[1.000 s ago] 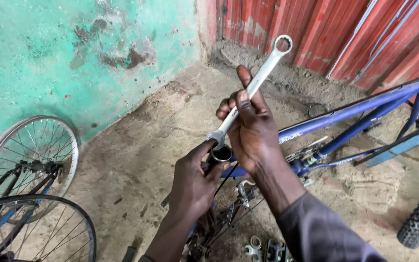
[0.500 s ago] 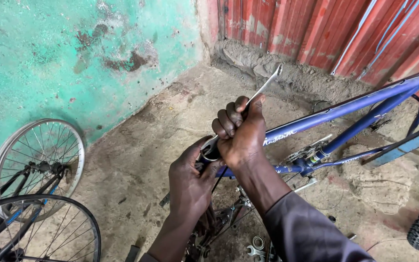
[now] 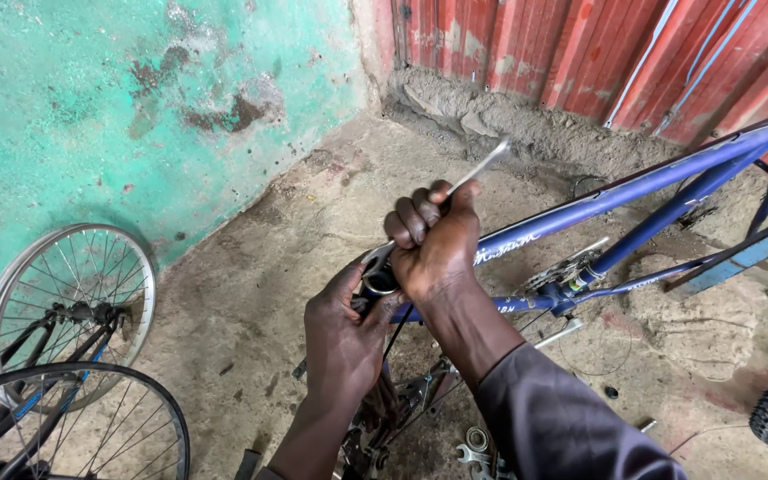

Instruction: The person cleans a bicycle chain with a brush and grease, then wipes the bicycle frame with a cloth. They proceed to insert a headset bearing into the bicycle's head tube and use a wrench to tighten it.

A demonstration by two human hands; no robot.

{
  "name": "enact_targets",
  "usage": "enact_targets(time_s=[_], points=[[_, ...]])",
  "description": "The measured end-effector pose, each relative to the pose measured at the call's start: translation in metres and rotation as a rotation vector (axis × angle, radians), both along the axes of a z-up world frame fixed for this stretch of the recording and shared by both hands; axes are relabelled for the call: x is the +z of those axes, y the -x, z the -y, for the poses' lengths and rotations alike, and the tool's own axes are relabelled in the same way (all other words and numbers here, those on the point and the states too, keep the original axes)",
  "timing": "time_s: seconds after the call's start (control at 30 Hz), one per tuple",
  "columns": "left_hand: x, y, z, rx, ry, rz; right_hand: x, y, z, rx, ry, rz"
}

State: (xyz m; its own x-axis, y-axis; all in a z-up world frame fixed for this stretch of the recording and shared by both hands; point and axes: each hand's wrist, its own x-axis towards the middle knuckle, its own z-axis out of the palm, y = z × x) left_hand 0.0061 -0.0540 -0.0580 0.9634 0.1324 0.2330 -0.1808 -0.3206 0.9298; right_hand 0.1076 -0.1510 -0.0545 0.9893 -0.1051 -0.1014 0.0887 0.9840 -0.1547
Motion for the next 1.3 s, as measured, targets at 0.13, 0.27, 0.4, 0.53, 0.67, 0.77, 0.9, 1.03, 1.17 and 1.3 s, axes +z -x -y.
enact_targets(time_s=[0.13, 0.27, 0.4, 0.53, 0.67, 0.77, 0.9, 1.03, 1.17, 1.3], points=[[-0.015, -0.007, -0.006, 0.14, 0.369, -0.186, 0.027, 0.026, -0.015, 0.182, 0.099, 0.003], [-0.012, -0.006, -0.002, 0.047, 0.54, -0.259, 0.026, 0.018, -0.009, 0.085, 0.103, -0.007], [-0.003, 0.0, -0.003, -0.073, 0.238, 0.038, 0.023, 0.005, -0.002, -0.025, 0.132, -0.025], [0.001, -0.002, -0.004, -0.035, 0.123, 0.001, 0.027, 0.007, -0.007, -0.127, 0.186, -0.04], [0.003, 0.0, -0.009, 0.007, -0.013, 0.046, 0.034, 0.013, -0.014, -0.244, 0.153, -0.058], [0.002, 0.0, -0.009, -0.007, 0.057, -0.014, 0.037, 0.018, -0.017, -0.241, 0.168, -0.048], [0.006, 0.002, -0.005, -0.017, -0.019, 0.077, 0.027, 0.015, -0.012, -0.141, 0.192, -0.047], [-0.002, -0.002, -0.004, -0.028, 0.206, -0.022, 0.017, 0.005, -0.008, -0.161, 0.092, -0.106], [0.006, 0.0, 0.0, -0.069, 0.378, -0.088, 0.01, 0.002, -0.006, -0.056, 0.1, -0.068], [0.007, 0.0, 0.0, -0.05, 0.213, -0.06, 0.002, -0.005, -0.003, -0.018, 0.047, -0.105]])
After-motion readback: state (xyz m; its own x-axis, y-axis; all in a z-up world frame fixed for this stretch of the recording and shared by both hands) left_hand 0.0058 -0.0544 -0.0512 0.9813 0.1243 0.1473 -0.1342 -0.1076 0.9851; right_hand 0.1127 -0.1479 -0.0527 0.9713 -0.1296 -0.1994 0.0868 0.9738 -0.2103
